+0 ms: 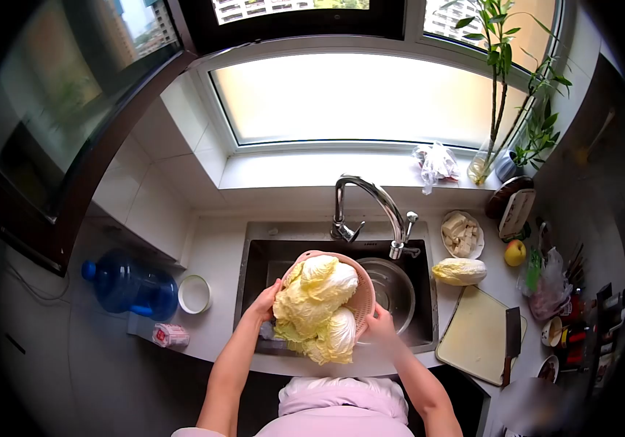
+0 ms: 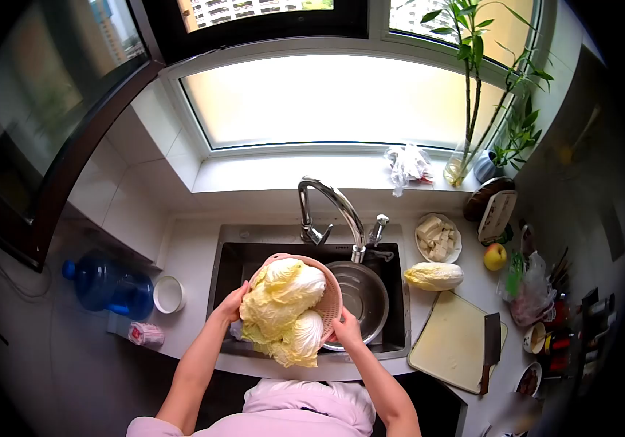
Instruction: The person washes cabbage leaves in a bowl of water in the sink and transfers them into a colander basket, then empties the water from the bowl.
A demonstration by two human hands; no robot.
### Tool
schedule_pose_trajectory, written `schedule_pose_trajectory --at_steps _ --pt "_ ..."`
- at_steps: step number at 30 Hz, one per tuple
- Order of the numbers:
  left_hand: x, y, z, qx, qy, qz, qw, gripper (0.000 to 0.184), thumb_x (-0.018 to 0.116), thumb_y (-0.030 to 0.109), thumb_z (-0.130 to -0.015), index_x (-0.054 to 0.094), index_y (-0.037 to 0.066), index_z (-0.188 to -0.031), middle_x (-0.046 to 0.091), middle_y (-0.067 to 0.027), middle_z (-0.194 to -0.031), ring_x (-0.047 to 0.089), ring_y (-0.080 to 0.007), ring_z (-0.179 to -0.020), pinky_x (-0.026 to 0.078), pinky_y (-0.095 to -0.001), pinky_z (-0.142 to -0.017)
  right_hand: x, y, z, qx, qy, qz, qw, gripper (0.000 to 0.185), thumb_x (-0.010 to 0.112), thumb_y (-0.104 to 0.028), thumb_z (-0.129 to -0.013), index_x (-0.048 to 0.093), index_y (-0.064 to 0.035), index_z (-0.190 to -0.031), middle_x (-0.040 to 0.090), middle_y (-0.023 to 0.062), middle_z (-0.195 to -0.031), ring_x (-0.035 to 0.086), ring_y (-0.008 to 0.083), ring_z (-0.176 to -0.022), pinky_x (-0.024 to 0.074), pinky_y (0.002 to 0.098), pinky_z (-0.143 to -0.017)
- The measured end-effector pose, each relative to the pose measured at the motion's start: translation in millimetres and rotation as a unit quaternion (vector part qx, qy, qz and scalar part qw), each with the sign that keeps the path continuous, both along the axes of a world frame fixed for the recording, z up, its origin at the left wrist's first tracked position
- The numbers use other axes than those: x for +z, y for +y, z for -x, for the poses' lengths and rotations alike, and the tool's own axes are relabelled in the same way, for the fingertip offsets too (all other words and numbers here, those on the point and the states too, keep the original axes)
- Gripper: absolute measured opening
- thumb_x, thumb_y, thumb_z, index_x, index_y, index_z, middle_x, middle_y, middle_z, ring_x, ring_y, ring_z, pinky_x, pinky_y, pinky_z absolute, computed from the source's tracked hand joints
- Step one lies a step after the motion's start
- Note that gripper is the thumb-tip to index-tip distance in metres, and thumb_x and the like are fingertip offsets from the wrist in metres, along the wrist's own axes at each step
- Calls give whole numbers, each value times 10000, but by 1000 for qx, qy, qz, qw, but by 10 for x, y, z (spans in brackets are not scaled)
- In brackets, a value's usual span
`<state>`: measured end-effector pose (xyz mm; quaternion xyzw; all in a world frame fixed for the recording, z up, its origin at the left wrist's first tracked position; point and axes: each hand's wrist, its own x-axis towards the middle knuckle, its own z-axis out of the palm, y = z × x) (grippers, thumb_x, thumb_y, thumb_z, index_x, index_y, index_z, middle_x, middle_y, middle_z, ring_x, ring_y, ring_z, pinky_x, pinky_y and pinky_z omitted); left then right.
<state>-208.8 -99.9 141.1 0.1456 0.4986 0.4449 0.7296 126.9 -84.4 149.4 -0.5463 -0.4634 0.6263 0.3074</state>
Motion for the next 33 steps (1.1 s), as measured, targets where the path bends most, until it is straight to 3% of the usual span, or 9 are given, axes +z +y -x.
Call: schedule_pose_trajectory --at_steps 3,7,12,13,15,19,25,29,33 --pt "149 -103 -109 8 16 -29 999 441 385 398 -989 507 67 -1254 580 -64 -1219 588 -165 -1057 499 -336 -865 115 -108 -95 16 -24 17 999 396 485 -37 -805 558 -38 -1194 641 109 -728 612 150 -485 491 263 -389" --pt "216 -138 -181 17 27 -19 999 411 402 318 -995 468 55 -1303 585 -62 -1174 578 -155 -1047 490 -321 -866 198 -58 26 12 -88 -155 984 358 539 -64 -818 588 -71 -1172 668 96 -804 657 169 -639 532 289 -468" --pt "-494 -161 79 46 71 4 996 377 415 301 -985 533 48 -1239 609 -65 -1123 603 -165 -982 508 -329 -808 -140 37 137 25 -44 15 999 436 472 -3 -816 532 -72 -1242 653 135 -782 656 183 -565 541 272 -449" --pt "-220 -176 87 54 73 17 996 378 408 285 -984 535 41 -1244 607 -77 -1143 595 -165 -1003 497 -336 -831 -417 60 193 23 0 18 1000 426 474 -8 -821 535 -74 -1237 653 134 -789 651 184 -550 538 270 -445" --pt "-179 -234 248 100 132 40 985 365 400 270 -980 532 50 -1239 618 -55 -1068 601 -149 -957 505 -301 -786 -791 61 377 6 74 38 996 412 475 -16 -829 537 -81 -1231 654 128 -799 645 186 -530 531 264 -436" --pt "-110 -435 424 159 468 -82 865 356 483 136 -924 515 -13 -1245 486 -138 -1282 502 -226 -1157 412 -317 -954 -719 193 915 32 22 115 993 440 478 -16 -824 518 -96 -1255 658 121 -839 654 196 -543 520 258 -430" --pt "-7 -701 443 177 477 -100 855 227 561 67 -880 608 -3 -1090 638 -103 -1037 600 -165 -966 467 -279 -821 -1166 130 1434 -51 36 163 985 535 496 4 -807 434 -90 -1331 621 167 -1029 662 238 -591 559 286 -467" --pt "184 -454 276 162 480 -65 860 158 621 78 -848 645 12 -990 659 -76 -891 608 -152 -881 469 -277 -765 -900 78 1439 -56 14 166 984 823 566 -41 -844 73 -229 -1476 521 195 -1220 668 248 -668 588 330 -523" --pt "409 -127 -33 123 619 -185 753 174 690 60 -760 661 56 -931 596 -62 -767 548 -233 -840 439 -352 -780 -1015 80 1354 60 -60 125 988 860 628 -95 -823 84 -212 -1479 544 197 -1223 652 291 -914 571 368 -688"
